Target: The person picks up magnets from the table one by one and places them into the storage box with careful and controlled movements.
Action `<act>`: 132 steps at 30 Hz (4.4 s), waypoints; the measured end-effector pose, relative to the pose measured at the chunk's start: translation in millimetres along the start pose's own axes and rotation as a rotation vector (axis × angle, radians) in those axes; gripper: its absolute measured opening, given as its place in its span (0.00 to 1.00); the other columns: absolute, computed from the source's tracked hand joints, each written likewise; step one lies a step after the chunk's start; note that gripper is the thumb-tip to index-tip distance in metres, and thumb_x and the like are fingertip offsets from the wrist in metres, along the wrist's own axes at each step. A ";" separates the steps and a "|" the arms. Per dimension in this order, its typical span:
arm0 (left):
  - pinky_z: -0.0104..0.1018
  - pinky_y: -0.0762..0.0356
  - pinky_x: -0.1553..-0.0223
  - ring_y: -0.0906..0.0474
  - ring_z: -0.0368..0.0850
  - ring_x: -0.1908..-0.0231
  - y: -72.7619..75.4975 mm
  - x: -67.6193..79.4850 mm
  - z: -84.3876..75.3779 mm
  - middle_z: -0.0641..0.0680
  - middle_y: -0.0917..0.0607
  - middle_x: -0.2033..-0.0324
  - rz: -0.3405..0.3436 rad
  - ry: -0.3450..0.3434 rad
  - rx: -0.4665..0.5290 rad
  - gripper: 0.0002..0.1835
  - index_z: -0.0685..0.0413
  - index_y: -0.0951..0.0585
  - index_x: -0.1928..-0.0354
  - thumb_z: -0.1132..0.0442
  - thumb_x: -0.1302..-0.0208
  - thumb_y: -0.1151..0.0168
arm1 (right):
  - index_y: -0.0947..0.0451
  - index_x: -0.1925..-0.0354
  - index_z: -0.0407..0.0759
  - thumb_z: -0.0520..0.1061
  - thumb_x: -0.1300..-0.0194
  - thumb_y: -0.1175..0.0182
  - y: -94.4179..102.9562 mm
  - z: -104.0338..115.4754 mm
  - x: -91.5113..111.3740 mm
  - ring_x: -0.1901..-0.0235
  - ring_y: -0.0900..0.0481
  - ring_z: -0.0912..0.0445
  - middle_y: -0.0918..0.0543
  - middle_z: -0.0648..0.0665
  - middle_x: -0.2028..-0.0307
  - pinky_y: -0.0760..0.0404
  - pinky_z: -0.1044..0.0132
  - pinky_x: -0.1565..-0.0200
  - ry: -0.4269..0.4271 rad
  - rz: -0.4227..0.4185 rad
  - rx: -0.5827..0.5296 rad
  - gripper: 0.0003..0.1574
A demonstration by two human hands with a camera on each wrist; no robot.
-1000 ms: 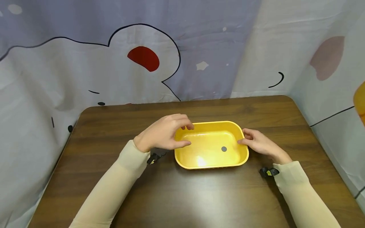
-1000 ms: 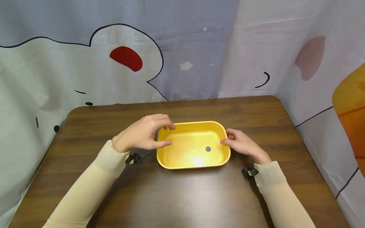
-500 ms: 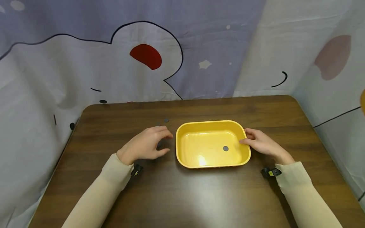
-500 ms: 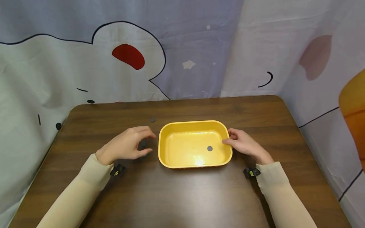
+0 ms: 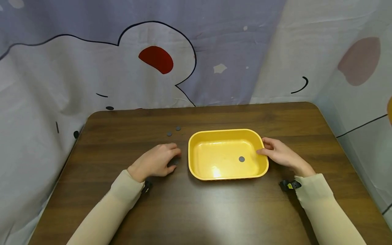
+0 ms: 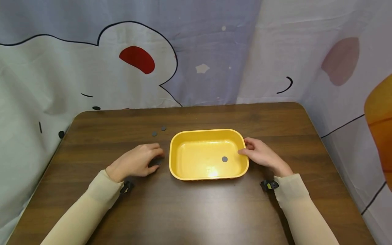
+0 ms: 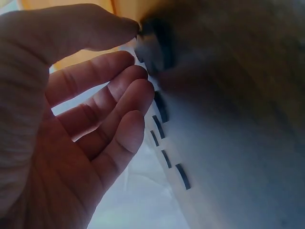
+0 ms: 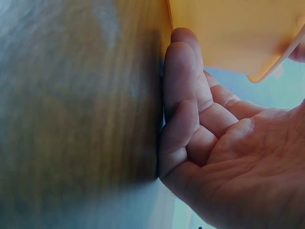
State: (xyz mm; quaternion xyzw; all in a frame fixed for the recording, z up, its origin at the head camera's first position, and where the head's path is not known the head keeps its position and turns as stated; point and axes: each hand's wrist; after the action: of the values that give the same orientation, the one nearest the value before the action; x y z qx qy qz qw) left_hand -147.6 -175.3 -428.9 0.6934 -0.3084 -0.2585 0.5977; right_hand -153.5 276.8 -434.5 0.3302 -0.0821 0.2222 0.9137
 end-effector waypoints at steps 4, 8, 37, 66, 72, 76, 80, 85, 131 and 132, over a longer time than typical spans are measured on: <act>0.36 0.18 0.65 0.24 0.39 0.71 -2.6 1.5 -0.5 0.47 0.21 0.66 -0.014 -0.013 0.009 0.12 0.52 0.17 0.59 0.62 0.44 0.25 | 0.33 0.31 0.31 0.49 0.25 0.42 0.4 0.5 0.1 0.57 0.14 0.57 0.16 0.32 0.42 0.18 0.72 0.54 0.009 0.001 0.004 0.33; 0.34 0.18 0.66 0.21 0.39 0.70 -4.7 2.2 -1.4 0.47 0.20 0.66 -0.026 -0.016 0.025 0.11 0.49 0.17 0.61 0.65 0.45 0.25 | 0.31 0.33 0.33 0.49 0.25 0.42 0.4 -0.7 0.5 0.58 0.14 0.56 0.14 0.35 0.45 0.19 0.71 0.55 0.009 -0.001 0.008 0.30; 0.27 0.27 0.72 0.30 0.34 0.76 -6.1 -1.9 8.1 0.43 0.23 0.73 0.007 0.022 0.102 0.08 0.46 0.20 0.70 0.61 0.47 0.27 | 0.30 0.36 0.32 0.48 0.25 0.42 -0.3 -1.7 0.5 0.63 0.14 0.55 0.13 0.36 0.49 0.17 0.70 0.57 0.003 0.001 -0.015 0.28; 0.24 0.24 0.71 0.27 0.34 0.74 54.6 -42.3 -27.2 0.44 0.22 0.72 -0.222 -0.146 0.142 0.05 0.49 0.16 0.68 0.61 0.45 0.29 | 0.30 0.35 0.32 0.48 0.25 0.42 0.1 0.2 0.3 0.61 0.15 0.57 0.13 0.35 0.47 0.18 0.71 0.56 0.017 -0.002 -0.013 0.29; 0.22 0.23 0.66 0.23 0.34 0.71 48.0 -68.4 -41.1 0.44 0.19 0.70 -0.246 -0.219 0.217 0.04 0.49 0.15 0.67 0.62 0.44 0.30 | 0.29 0.36 0.32 0.48 0.26 0.41 0.5 -0.6 -0.1 0.61 0.15 0.55 0.13 0.36 0.49 0.18 0.71 0.56 0.014 -0.008 -0.010 0.28; 0.23 0.24 0.66 0.23 0.36 0.71 48.6 -82.9 -50.8 0.44 0.19 0.71 -0.246 -0.242 0.227 0.03 0.48 0.16 0.68 0.62 0.44 0.31 | 0.31 0.35 0.31 0.47 0.25 0.42 -1.8 -0.6 0.8 0.59 0.14 0.54 0.14 0.34 0.47 0.18 0.71 0.56 0.016 -0.008 -0.021 0.29; 0.23 0.24 0.66 0.23 0.35 0.71 54.5 -96.2 -60.5 0.43 0.19 0.71 -0.227 -0.257 0.226 0.02 0.46 0.17 0.69 0.61 0.43 0.32 | 0.32 0.34 0.30 0.47 0.25 0.42 -2.8 -0.5 1.7 0.57 0.14 0.54 0.15 0.33 0.45 0.17 0.71 0.56 0.026 -0.006 -0.026 0.30; 0.25 0.25 0.66 0.27 0.33 0.71 63.5 -114.3 -72.2 0.43 0.20 0.72 -0.195 -0.287 0.200 0.02 0.47 0.17 0.69 0.60 0.42 0.33 | 0.31 0.34 0.30 0.47 0.25 0.42 -2.0 -0.4 1.6 0.57 0.14 0.55 0.14 0.34 0.46 0.18 0.71 0.55 0.028 -0.016 -0.005 0.29; 0.29 0.25 0.61 0.24 0.39 0.67 14.6 -180.6 -91.1 0.46 0.18 0.65 0.153 -0.245 0.057 0.15 0.51 0.17 0.55 0.53 0.41 0.30 | 0.29 0.37 0.33 0.48 0.26 0.41 -4.7 5.7 1.3 0.60 0.16 0.55 0.12 0.38 0.50 0.19 0.71 0.56 0.018 0.002 -0.020 0.27; 0.30 0.24 0.60 0.23 0.39 0.65 17.2 -178.9 -91.4 0.46 0.17 0.62 0.151 -0.244 0.058 0.16 0.51 0.17 0.54 0.52 0.41 0.30 | 0.29 0.37 0.33 0.48 0.26 0.41 -4.6 5.7 1.4 0.60 0.16 0.55 0.12 0.38 0.50 0.19 0.70 0.56 0.017 0.002 -0.018 0.27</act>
State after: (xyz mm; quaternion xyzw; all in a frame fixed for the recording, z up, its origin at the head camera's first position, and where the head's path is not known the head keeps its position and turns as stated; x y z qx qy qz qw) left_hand -204.1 16.1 -399.9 0.6485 -0.4373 -0.2862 0.5534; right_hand -150.2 270.4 -432.3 0.3198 -0.0768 0.2250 0.9172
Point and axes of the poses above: each hand's wrist, its own x-axis away from the middle knuckle, its own y-axis out of the back of the hand, z = x × y
